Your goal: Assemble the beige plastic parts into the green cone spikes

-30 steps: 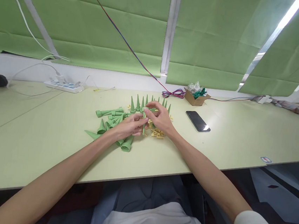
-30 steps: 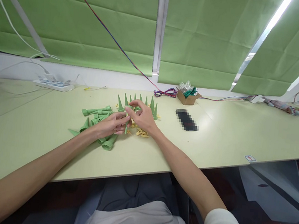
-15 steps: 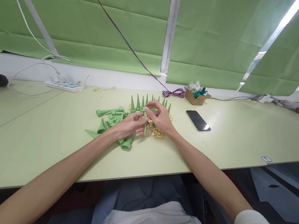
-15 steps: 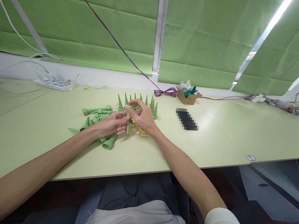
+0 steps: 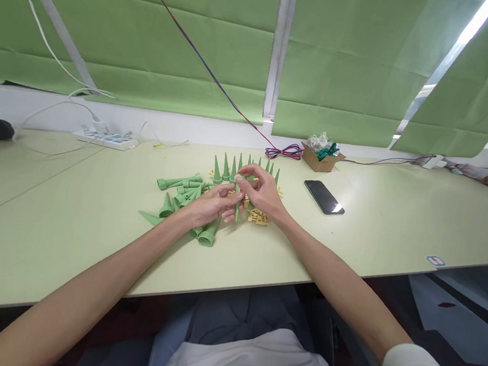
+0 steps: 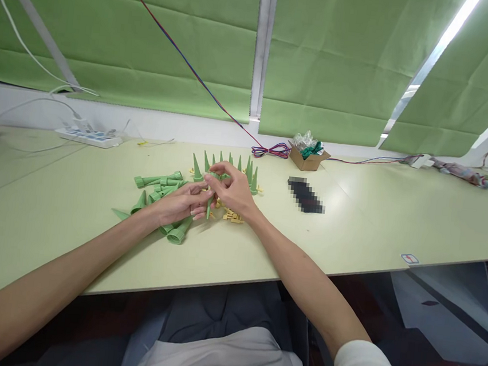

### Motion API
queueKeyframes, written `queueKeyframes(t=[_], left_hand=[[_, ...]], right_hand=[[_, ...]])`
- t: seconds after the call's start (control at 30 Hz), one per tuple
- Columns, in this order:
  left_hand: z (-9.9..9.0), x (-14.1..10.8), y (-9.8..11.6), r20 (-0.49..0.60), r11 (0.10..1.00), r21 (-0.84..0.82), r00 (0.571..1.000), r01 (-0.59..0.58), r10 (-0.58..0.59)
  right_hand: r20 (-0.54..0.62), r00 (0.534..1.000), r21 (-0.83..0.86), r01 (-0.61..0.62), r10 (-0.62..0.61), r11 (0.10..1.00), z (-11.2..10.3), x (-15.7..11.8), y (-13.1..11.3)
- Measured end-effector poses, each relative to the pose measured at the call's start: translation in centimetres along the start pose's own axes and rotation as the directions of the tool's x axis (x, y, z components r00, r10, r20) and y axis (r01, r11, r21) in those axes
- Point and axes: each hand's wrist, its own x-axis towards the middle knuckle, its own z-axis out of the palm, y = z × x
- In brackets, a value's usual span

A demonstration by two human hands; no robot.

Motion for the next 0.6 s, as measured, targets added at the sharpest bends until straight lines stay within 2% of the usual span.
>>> queueKeyframes(t=[0.17,0.6], left_hand=[[0.11,0.03,0.07,-0.007,1.000,0.021,1.000,-0.001,0.002],[-0.12,0.20,-0.08,0.008,0.999,0.050,1.000,-0.013,0.013]], right_hand=[[-0.033,0.999,-0.035,0.021,-0.022,0.999,-0.08,0.17,0.39],[-0.036,0.999,0.003,0.020,-0.020,1.000,0.11,0.38,0.68]])
